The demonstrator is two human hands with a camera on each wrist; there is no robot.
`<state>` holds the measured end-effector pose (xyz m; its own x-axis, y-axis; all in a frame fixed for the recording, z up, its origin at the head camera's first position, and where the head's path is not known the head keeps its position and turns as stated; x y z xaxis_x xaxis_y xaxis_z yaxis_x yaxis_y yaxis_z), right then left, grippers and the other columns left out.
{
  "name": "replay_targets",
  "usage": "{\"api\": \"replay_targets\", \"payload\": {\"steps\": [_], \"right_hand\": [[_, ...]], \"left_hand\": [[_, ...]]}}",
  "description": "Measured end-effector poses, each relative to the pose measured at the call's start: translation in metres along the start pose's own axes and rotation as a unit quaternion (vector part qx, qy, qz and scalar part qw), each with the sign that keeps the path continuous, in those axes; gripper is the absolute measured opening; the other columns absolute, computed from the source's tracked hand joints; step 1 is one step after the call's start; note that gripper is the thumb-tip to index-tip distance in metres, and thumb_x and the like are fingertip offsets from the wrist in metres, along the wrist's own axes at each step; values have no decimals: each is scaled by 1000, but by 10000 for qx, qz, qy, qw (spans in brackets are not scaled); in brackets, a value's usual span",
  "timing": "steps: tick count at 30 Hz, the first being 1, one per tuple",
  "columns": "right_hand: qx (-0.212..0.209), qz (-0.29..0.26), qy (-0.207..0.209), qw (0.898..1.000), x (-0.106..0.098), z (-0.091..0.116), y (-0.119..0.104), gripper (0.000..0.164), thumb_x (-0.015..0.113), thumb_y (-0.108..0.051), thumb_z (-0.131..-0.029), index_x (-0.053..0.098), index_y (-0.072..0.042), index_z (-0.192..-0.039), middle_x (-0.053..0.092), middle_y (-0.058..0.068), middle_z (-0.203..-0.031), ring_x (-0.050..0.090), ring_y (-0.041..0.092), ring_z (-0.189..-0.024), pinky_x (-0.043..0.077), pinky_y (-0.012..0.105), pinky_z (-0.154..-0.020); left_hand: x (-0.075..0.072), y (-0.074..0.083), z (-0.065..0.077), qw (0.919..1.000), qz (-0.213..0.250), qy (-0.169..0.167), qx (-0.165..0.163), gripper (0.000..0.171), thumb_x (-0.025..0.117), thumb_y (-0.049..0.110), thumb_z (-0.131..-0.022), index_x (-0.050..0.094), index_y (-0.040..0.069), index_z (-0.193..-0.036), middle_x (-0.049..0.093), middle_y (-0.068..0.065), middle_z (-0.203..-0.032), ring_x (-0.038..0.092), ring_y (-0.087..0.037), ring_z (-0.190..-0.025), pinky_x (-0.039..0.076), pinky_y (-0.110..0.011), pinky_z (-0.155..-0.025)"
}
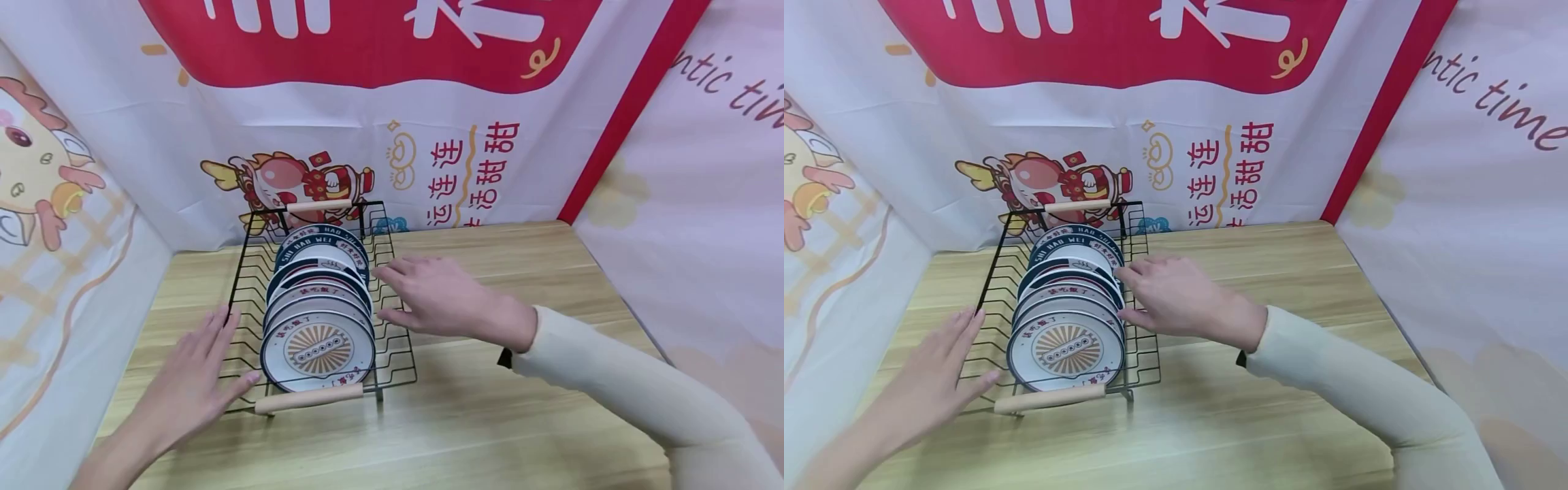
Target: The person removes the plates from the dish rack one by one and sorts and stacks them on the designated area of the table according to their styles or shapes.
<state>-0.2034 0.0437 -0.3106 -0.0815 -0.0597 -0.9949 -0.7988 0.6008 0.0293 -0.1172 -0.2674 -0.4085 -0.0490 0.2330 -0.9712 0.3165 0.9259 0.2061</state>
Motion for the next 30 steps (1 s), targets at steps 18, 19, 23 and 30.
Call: {"api": "replay_targets", "payload": {"steps": [18,19,23,30], "right_hand": [[-535,-542,-447,9961,30,-38,-44,56,72,-49,-100,64,-12,-141,75,1,-117,71,13,-91,59,27,-72],[-535,-619,-482,9955,32,-40,-45,55,73,-48,-100,65,-11,-140,75,1,-117,70,12,-88,58,26,-71],[-525,-893,-613,9927,38,-45,-50,51,74,-45,-99,67,-12,-137,76,-1,-114,67,8,-81,56,21,-68],[-484,-869,-760,9921,48,-55,-56,48,74,-43,-100,68,-12,-135,74,-3,-102,61,6,-71,50,18,-57]], "left_hand": [[24,8,13,9996,-272,-92,22,102,61,59,-102,6,8,-171,6,-21,-177,-7,-36,-164,-23,-39,-125],[25,8,13,9996,-276,-65,28,102,61,58,-102,5,8,-171,6,-20,-177,-8,-36,-164,-23,-39,-125],[26,8,14,9996,-274,40,72,101,63,55,-101,5,9,-171,5,-19,-177,-9,-34,-164,-23,-38,-125],[26,9,16,9990,-367,105,240,109,67,62,-95,8,12,-172,7,-20,-177,-10,-30,-164,-23,-36,-125]]}}
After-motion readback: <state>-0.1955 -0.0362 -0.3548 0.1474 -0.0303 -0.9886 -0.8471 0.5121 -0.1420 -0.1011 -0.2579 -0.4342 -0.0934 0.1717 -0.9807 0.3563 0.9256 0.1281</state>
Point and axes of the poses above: each hand's wrist, its own z-axis away from the middle knuckle, its own x-axis out of the palm, y = z × x, the point moved 7 cm from there along -z, towards the middle knuckle
